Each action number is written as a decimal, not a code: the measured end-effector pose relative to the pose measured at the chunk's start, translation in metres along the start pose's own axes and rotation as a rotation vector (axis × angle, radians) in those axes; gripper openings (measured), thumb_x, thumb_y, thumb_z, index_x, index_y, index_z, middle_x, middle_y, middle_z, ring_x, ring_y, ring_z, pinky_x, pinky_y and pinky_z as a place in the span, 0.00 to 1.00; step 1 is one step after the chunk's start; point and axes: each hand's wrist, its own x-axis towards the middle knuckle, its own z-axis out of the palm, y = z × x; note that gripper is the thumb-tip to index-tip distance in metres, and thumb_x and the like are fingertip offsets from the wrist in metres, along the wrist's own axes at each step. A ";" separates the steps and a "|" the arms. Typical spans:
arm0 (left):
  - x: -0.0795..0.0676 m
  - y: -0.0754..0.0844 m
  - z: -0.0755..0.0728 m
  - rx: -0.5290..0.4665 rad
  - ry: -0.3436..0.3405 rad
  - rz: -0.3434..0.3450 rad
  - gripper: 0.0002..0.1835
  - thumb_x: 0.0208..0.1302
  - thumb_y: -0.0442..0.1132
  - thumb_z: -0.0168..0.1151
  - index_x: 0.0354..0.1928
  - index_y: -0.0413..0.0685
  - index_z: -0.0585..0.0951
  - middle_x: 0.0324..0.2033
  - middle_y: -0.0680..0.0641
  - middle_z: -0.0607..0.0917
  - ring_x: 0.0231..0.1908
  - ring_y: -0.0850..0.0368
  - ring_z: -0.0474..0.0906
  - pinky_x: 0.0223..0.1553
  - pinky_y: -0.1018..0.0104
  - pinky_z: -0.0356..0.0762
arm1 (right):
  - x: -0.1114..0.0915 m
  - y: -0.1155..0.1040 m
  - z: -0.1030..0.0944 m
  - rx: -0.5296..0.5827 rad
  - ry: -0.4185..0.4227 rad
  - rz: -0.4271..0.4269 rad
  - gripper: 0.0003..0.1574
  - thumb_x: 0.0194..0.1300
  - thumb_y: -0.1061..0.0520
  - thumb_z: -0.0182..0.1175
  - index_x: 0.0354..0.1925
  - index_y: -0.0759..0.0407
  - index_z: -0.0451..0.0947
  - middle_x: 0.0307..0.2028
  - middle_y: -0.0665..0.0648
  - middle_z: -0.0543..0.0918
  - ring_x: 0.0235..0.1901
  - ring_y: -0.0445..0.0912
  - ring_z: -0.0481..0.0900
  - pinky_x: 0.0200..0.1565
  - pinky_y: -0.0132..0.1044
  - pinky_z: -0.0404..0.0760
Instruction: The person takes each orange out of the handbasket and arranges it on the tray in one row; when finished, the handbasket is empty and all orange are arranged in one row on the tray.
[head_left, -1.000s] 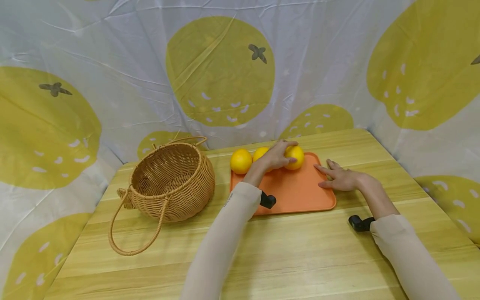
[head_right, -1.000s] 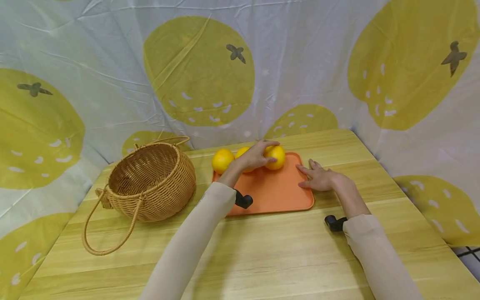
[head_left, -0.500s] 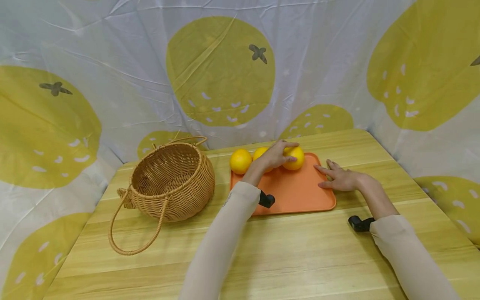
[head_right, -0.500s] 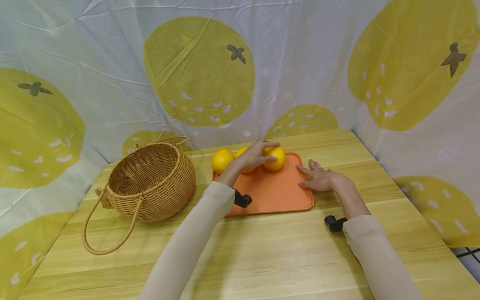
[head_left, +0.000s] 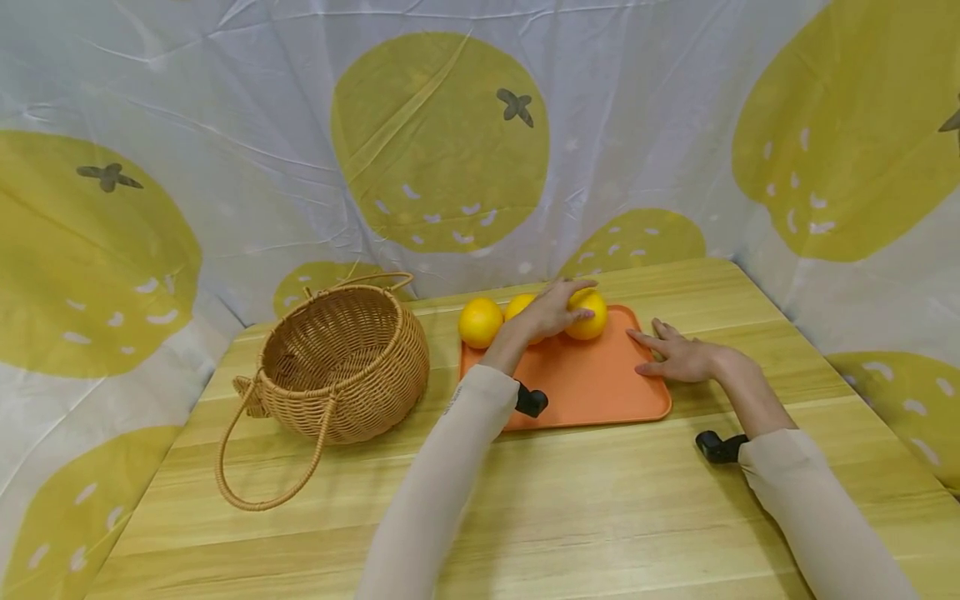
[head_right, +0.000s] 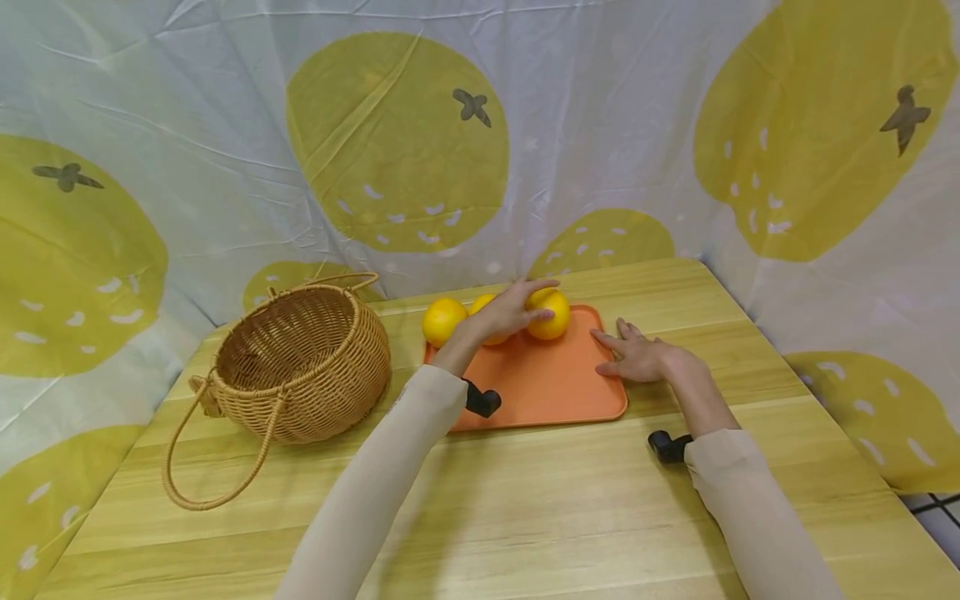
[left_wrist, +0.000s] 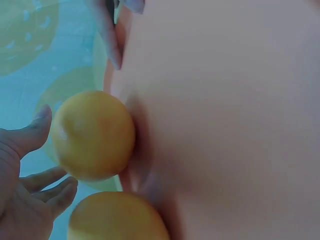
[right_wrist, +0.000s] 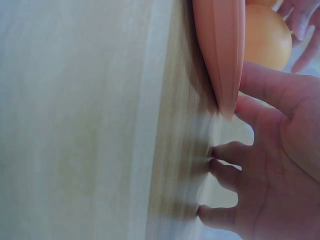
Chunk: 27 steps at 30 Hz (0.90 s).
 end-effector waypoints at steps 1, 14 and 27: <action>-0.001 0.001 -0.002 0.002 0.008 0.011 0.33 0.76 0.45 0.59 0.79 0.55 0.64 0.75 0.41 0.65 0.74 0.47 0.63 0.74 0.56 0.66 | 0.000 0.000 0.000 -0.002 0.000 0.000 0.52 0.79 0.40 0.53 0.83 0.63 0.43 0.77 0.82 0.31 0.76 0.79 0.31 0.69 0.81 0.37; -0.055 -0.008 -0.033 -0.052 0.171 0.050 0.29 0.81 0.48 0.54 0.78 0.52 0.66 0.78 0.37 0.58 0.78 0.40 0.56 0.76 0.43 0.63 | -0.002 0.004 -0.002 0.007 0.007 -0.012 0.52 0.79 0.41 0.54 0.82 0.64 0.43 0.77 0.82 0.30 0.77 0.78 0.29 0.69 0.81 0.36; -0.110 -0.033 -0.037 -0.128 0.303 -0.073 0.29 0.82 0.49 0.50 0.79 0.52 0.64 0.79 0.34 0.55 0.80 0.35 0.50 0.75 0.33 0.58 | -0.003 0.010 -0.003 0.076 0.016 -0.038 0.54 0.78 0.40 0.55 0.83 0.65 0.41 0.77 0.83 0.29 0.76 0.79 0.28 0.68 0.81 0.40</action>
